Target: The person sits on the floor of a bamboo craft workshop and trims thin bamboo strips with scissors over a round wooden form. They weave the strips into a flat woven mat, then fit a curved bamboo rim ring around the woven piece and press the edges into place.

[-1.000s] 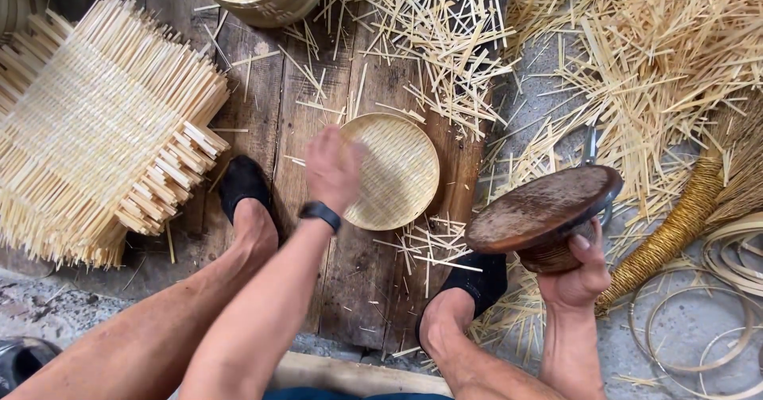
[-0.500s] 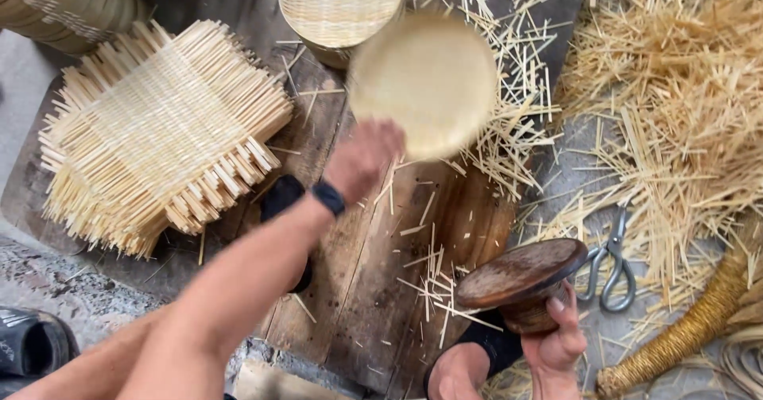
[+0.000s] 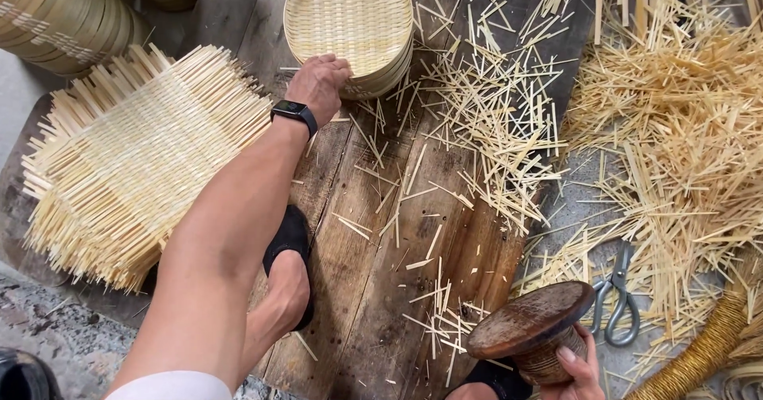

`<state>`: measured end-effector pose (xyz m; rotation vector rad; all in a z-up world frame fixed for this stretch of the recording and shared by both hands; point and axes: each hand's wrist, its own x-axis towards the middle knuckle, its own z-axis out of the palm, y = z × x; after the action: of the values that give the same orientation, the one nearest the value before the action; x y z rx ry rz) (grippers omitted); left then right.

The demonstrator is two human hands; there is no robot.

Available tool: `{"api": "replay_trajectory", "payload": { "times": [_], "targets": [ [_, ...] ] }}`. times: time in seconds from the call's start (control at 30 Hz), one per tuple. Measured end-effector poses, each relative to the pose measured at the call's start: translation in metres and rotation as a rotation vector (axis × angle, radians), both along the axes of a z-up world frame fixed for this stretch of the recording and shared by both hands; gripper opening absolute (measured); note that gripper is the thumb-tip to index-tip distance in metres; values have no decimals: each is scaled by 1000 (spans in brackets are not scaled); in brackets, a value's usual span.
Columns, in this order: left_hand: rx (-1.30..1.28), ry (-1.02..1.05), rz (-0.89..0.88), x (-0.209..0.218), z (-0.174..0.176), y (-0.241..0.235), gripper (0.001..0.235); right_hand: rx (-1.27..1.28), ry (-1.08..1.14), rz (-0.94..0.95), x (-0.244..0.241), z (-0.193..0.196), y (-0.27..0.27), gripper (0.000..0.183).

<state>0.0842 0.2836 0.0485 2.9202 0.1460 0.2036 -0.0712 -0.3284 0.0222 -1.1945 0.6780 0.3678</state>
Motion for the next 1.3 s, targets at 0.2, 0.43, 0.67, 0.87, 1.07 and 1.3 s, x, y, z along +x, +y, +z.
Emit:
{"api": "replay_trajectory", "payload": {
  "times": [0.2,0.43,0.67,0.87,1.07,1.3],
  "targets": [
    [-53,37,5,3,-1,-3,41,52,-111,1,1,14,29,88],
    [143,-176,123,-4,-13,-43,41,211,-115,185,14,40,86,84],
    [-1115,698,556,-148,-10,-244,69,555,-84,385,34,51,136,72],
    [-1242,100,625,-179,-19,-236,52,134,-157,385,33,2,103,51],
    [-226,-79,391,-206,11,-42,40,99,-39,288,0,-4,106,50],
    [12,511,339,-240,63,31,70,208,-50,349,-7,-4,127,62]
  ]
}}
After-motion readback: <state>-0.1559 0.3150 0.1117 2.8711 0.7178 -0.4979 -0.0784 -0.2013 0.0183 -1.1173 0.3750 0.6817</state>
